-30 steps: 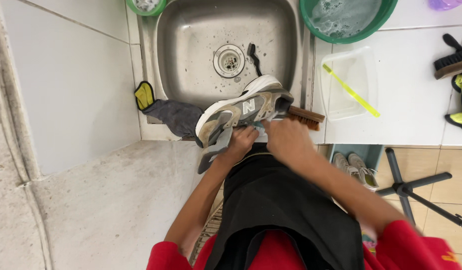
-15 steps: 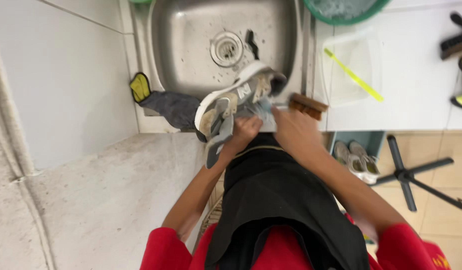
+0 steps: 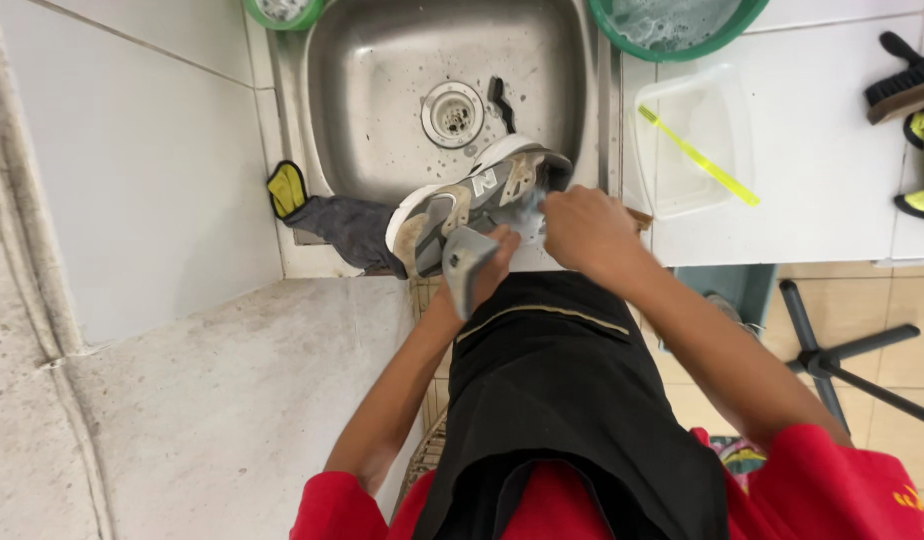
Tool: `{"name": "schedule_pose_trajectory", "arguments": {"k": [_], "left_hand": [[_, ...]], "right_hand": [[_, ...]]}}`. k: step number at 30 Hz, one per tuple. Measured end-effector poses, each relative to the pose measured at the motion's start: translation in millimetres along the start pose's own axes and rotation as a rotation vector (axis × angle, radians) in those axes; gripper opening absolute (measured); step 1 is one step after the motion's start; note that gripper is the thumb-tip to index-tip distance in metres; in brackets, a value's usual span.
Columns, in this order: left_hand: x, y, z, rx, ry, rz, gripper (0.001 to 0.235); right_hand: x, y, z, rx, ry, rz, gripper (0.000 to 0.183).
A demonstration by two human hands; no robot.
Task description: The person scrubs a white and grey sneaker with a toothbrush and soapy water in a sink. They repeatedly rinse the shoe and the brush under running water, scrubbing the sole, sides, and interior of the shoe.
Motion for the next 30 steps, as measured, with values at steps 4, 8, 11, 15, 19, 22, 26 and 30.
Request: {"name": "schedule_pose_trajectory", "arguments": {"k": [4,8,11,15,19,22,26,30], "left_hand": [[40.9,3.2,-66.0,-0.468,0.261,0.009,0.05],[56.6,14.7,-54.8,0.064,0.219,0.394,0.033],[37.8,12.7,-41.8,-0.016,-0.247,-0.168,0.026],[43.8,15.4,-70.4,-0.136,-0.335,-0.271,0.026],[45.3,9.4,-46.8,0.269,0.318,0.639,0.045],[13.2,8.7,-19.6,0.515,-0.615,-0.184,0.012],[34.1,25.5,-66.6,0.47,-0.388,-0.074,0.018],[27.7,25.7,-31.2,0.217,-0.056,0.228,0.01]], "right_hand": [[14.6,17.5,3.5,0.144,-0.123,0.026,0.023],[19.1,21.8,17.7,-0.018,-0.129,0.023,0.023],[-3.0,31.0,20.1,-0.021,-0.102,-0.009,0.025],[4.0,-12.5,-48.3,-0.416,0.269,-0.208,0.029],[-4.3,-5.0,-36.8,-0.158,0.064,-0.048,0.033],[-8.3,40.8,21.3,0.094,-0.106,0.074,0.03],[1.4,14.9,16.2,0.042,-0.102,0.07,0.028],[1.5,55.0,63.1,0.133,-0.171,0.124,0.037]]}}
Point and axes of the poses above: each hand's wrist, its own y-axis away from the middle knuckle, its own z-axis out of the back of the hand, x = y × z, the point moved 5 cm from there along -y, towards the middle knuckle, and after that the axes turned 13 degrees about y, right-handed, at the moved point
